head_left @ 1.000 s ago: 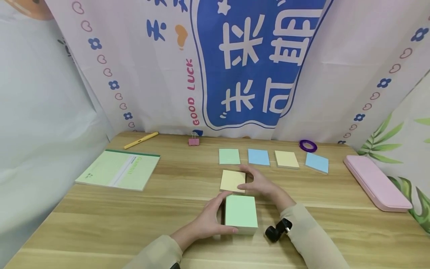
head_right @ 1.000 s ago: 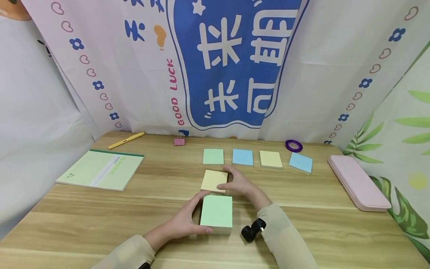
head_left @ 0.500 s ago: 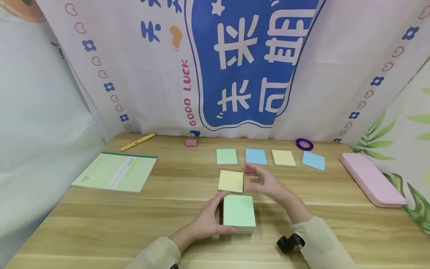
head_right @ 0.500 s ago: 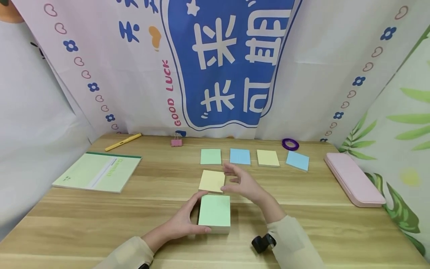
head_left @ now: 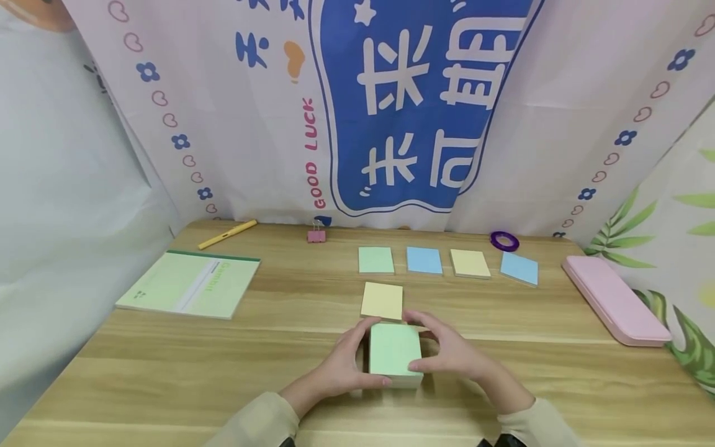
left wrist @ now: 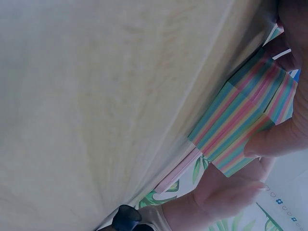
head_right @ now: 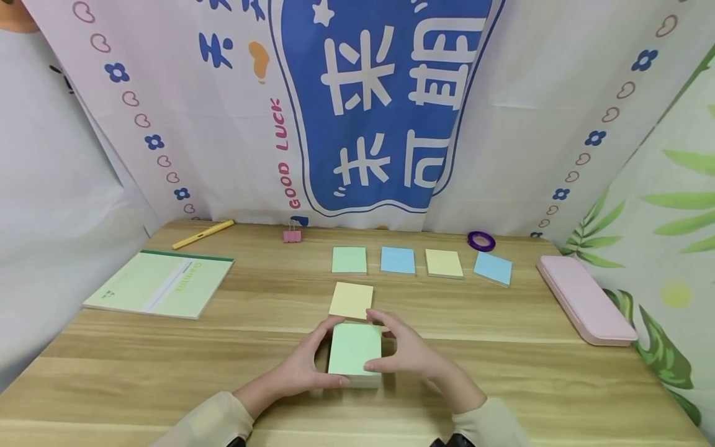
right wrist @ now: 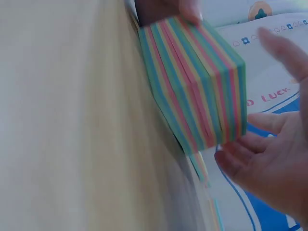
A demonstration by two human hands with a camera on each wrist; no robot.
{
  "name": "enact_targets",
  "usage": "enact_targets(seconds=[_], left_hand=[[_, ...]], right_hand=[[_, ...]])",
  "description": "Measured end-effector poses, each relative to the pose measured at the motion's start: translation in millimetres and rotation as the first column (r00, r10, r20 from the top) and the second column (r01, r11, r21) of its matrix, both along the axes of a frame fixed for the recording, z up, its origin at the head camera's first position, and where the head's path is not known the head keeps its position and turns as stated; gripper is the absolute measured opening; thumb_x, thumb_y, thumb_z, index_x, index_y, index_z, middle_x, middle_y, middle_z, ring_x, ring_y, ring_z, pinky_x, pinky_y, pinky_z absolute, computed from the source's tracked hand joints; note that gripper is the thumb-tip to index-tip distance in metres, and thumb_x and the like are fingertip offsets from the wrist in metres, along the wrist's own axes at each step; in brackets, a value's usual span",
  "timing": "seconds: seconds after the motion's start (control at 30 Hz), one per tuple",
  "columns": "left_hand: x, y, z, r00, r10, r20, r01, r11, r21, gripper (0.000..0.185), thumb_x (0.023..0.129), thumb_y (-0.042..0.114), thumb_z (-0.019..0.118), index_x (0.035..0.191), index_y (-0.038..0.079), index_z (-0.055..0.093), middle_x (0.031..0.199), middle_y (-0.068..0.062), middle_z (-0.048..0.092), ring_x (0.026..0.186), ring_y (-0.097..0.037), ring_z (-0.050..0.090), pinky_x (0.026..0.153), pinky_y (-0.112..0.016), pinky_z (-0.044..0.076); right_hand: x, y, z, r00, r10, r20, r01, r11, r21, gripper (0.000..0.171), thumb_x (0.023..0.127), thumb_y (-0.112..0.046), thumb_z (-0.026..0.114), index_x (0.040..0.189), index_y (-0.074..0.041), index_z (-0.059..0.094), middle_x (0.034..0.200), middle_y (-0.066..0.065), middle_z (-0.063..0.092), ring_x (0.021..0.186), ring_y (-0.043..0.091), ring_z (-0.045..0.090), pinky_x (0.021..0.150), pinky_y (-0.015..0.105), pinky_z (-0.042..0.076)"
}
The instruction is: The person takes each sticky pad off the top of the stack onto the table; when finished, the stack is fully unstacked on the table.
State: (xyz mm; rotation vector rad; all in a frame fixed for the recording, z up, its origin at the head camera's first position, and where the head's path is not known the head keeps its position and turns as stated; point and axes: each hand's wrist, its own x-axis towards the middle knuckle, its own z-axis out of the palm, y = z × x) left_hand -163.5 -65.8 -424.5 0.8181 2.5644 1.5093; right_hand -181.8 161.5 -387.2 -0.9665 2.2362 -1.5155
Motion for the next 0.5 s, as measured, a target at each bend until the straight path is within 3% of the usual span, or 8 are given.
enact_targets(seconds=[0.13,0.3,0.5], left_hand=[[-0.2,0,0.1,1.0,0.0,0.0,0.0,1.0,-0.005,0.087,0.06,0.044,0.074,0.131,0.022,0.027,0.113,0.007,0.043,0.102,-0.017,0.038,0.086,-0.047,0.026],[-0.2,0,0.0,1.0,-0.001,-0.004,0.001,1.0,-0.007,0.088,0.06,0.044,0.074,0.131,0.021,0.027,0.113,0.007,0.044,0.102,-0.017,0.038,0.086,-0.048,0.025],[0.3,0,0.4,1.0,0.002,-0.002,-0.002,1.0,-0.009,0.089,0.059,0.043,0.075,0.131,0.019,0.027,0.113,0.006,0.044,0.103,-0.018,0.038,0.086,-0.048,0.026]], right_hand=[[6.5,-2,-5.5,0.999,-0.046,-0.009,0.046,0.992,0.118,0.087,0.067,-0.024,0.074,0.135,-0.003,0.023,0.128,0.013,0.031,0.108,0.032,0.035,0.084,0.05,0.032],[11.9,-4,-10.1,0.991,-0.084,-0.1,0.107,0.96,0.259,0.099,0.062,-0.043,0.073,0.136,-0.007,0.019,0.131,0.009,0.029,0.114,0.028,0.031,0.085,0.054,0.028],[11.6,-5,-12.9,0.986,-0.094,-0.139,0.127,0.958,0.258,0.099,0.061,-0.043,0.074,0.135,-0.005,0.02,0.129,0.009,0.031,0.113,0.028,0.033,0.086,0.054,0.028]])
